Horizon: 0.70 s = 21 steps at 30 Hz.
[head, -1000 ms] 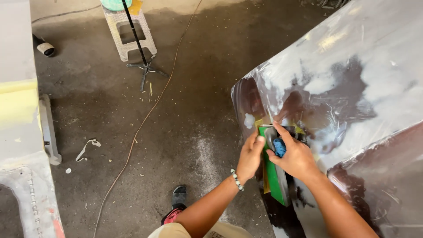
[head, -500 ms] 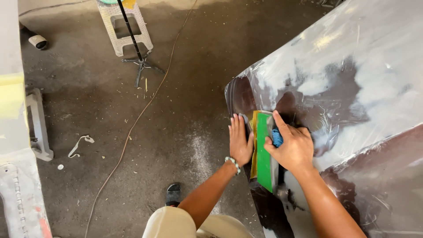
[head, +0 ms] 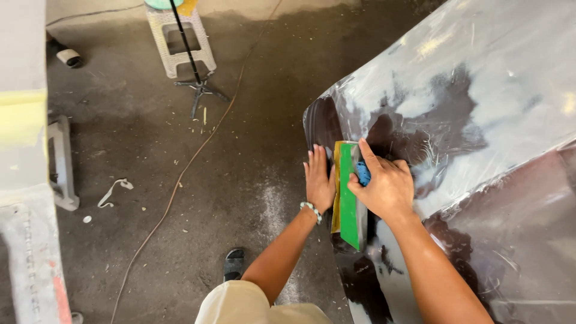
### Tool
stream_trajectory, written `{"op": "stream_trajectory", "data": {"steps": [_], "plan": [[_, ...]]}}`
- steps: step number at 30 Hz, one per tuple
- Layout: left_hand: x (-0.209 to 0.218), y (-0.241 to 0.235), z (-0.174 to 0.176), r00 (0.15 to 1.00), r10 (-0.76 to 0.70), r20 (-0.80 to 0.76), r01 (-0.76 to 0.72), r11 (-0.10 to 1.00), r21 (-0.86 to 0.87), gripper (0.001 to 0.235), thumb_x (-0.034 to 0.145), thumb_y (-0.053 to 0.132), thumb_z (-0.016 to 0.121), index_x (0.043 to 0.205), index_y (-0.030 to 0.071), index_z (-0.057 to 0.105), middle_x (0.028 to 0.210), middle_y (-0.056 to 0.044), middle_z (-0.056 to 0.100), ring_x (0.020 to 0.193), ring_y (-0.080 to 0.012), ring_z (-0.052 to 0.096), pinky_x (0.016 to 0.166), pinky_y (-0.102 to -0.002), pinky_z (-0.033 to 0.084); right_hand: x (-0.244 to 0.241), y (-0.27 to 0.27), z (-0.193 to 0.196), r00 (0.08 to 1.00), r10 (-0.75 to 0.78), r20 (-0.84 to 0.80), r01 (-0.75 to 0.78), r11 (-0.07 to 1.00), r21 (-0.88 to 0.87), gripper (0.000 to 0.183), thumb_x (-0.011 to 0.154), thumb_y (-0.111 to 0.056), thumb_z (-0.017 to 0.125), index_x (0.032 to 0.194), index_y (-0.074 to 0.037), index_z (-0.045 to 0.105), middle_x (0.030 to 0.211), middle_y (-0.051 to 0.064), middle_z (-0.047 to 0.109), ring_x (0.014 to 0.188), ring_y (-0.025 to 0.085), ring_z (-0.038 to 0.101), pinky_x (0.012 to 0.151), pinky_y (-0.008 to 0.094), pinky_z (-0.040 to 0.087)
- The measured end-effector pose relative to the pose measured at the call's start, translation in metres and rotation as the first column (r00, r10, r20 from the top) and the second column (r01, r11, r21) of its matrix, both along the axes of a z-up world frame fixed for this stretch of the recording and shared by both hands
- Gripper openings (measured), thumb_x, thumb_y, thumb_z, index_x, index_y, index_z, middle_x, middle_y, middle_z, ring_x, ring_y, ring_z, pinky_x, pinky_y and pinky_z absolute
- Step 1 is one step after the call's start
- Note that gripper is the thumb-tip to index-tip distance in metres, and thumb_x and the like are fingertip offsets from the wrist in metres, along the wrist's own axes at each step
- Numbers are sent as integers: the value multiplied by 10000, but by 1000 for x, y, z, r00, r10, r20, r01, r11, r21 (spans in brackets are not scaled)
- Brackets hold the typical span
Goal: The person sands a large, dark-colored car part, likely a hood, using a green sanding block and a blue cloth. They repeatedly rub the surface to smooth it, occasionally dipping the tools into a bucket of water to clean them before resuming the sanding process.
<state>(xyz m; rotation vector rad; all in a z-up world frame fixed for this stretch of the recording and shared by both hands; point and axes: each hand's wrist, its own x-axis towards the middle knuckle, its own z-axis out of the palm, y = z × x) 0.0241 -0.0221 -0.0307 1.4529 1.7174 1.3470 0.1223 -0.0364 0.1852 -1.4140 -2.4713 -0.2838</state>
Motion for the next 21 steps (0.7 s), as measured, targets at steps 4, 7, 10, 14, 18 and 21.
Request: {"op": "stream_trajectory", "data": {"steps": [4,7,10,14,18,21], "plan": [[1,-47,17,996,-88,0,87,994,67,683,1059,272,480,1633,4,226,1722,-206,191,1608,-384,141,1284,-539,92,0,-3,1,1000,9,-17,-9,1000,-6,757,775,-339,748,1470,-94,578,903,138,751,778,261,697,840,381,480],[-8,-37,25,984,-178,-2,178,982,55,693,1045,259,492,1627,0,218,1709,-207,187,1596,-394,127,1274,-538,85,-2,0,4,1000,-24,-10,24,1000,-20,755,775,-345,744,1469,-97,577,901,134,752,780,258,699,844,382,481],[-10,-3,22,986,-165,-26,167,984,68,732,1011,235,502,1624,-18,190,1702,-223,163,1585,-397,137,1271,-535,87,1,0,3,1000,-5,6,6,1000,-18,758,772,-336,737,1469,-87,576,918,128,757,798,253,705,842,386,481],[-15,11,16,995,-102,-7,102,991,85,703,1032,222,496,1632,-11,211,1726,-221,170,1607,-389,140,1290,-515,105,-5,-1,4,1000,14,17,-14,1000,-5,755,773,-344,744,1464,-86,583,922,131,756,797,251,703,841,383,481],[-14,-41,23,982,-190,-19,191,976,105,722,1009,210,493,1625,-36,208,1723,-237,157,1612,-377,139,1302,-503,112,-6,-2,2,998,-32,55,33,999,-18,766,770,-355,756,1473,-102,585,908,130,754,783,253,697,846,377,479],[-15,-71,24,967,-255,24,252,965,74,691,1047,231,484,1617,-45,210,1711,-237,155,1604,-380,127,1285,-514,91,-1,-2,-4,998,-27,54,27,1000,-5,766,774,-366,759,1473,-105,586,912,129,753,789,247,699,862,375,481]]}}
